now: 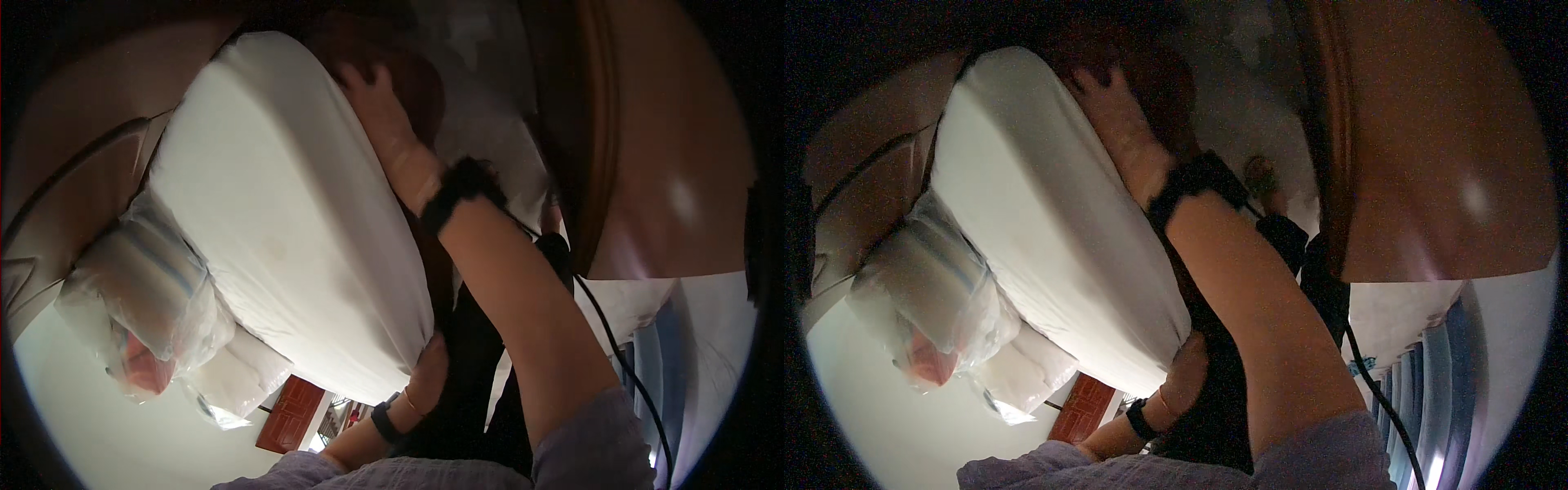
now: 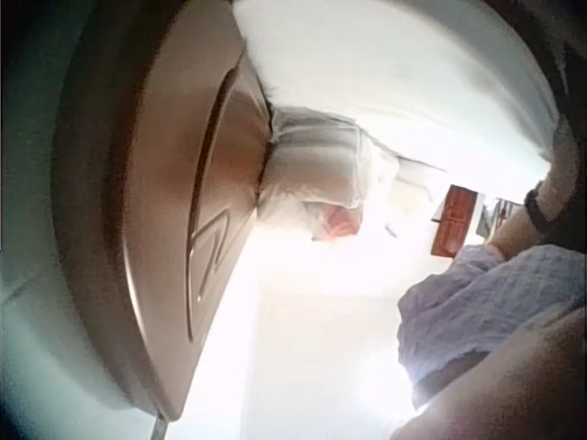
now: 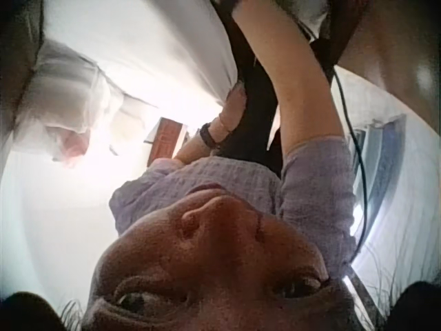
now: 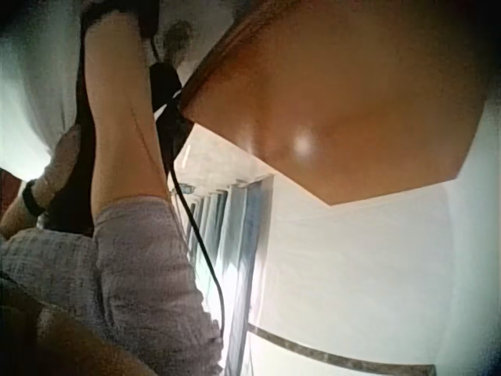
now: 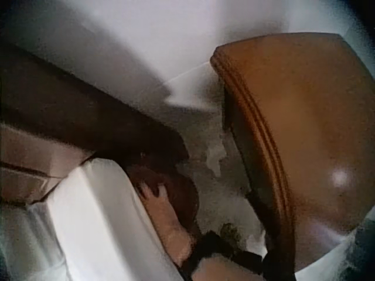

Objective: The recorder moves a small nightstand, wipes it with a rag, and then mops the floor in a bedroom.

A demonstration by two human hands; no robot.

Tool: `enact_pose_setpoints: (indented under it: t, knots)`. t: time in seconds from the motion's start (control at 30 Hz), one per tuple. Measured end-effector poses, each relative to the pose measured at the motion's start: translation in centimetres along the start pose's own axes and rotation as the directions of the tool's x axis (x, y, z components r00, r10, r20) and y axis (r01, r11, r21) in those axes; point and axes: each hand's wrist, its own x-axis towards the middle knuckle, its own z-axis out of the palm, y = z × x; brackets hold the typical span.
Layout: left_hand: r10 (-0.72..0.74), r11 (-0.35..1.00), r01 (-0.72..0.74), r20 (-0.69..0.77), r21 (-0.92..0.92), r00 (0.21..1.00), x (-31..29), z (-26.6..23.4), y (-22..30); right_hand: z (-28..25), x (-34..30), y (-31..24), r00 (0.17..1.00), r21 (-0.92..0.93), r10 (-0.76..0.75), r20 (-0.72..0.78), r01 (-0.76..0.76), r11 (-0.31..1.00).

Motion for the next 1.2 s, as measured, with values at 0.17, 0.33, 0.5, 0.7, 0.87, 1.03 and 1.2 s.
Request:
enact_pose_setpoints:
  t: [0.17, 0.33, 0.5, 0.7, 0.87, 1.03, 1.2]
  knots:
    - [0.555, -0.34, -0.191, 0.36, 0.921, 0.75, -0.1, 3.7, 1.2, 2.7, -9.7, 0.3, 0.957, 0.13, 0.068, 0.282, -0.108, 0.986]
    - [0.412, -0.692, -0.153, 0.56, 0.705, 0.718, -1.6, 5.2, 5.8, 1.5, -16.3, -1.8, 0.96, 0.137, -0.039, 0.277, 0.001, 0.991]
    - [0.284, -0.694, -0.13, 0.435, 0.708, 0.854, -0.2, 5.4, 5.8, 3.3, -18.9, -2.0, 0.925, 0.046, -0.171, 0.34, 0.166, 0.985]
    - [0.368, -0.654, -0.086, 0.415, 0.752, 0.832, 0.4, 4.4, 5.8, 5.0, -21.0, -2.6, 0.95, 0.026, -0.204, 0.237, 0.204, 0.979]
    - [0.237, -0.86, -0.06, 0.502, 0.506, 0.832, -0.6, 6.7, 7.2, 8.4, -26.3, -2.6, 0.962, -0.116, -0.249, 0.115, 0.262, 0.958]
    - [0.338, -0.837, -0.051, 0.588, 0.545, 0.735, -1.1, 5.9, 6.9, 9.1, -32.0, -4.5, 0.933, 0.028, -0.191, 0.304, 0.191, 0.981]
    - [0.393, -0.845, -0.09, 0.726, 0.528, 0.565, 0.3, 4.8, 6.2, 10.9, -37.4, -4.3, 0.943, -0.079, -0.217, 0.25, 0.244, 0.967]
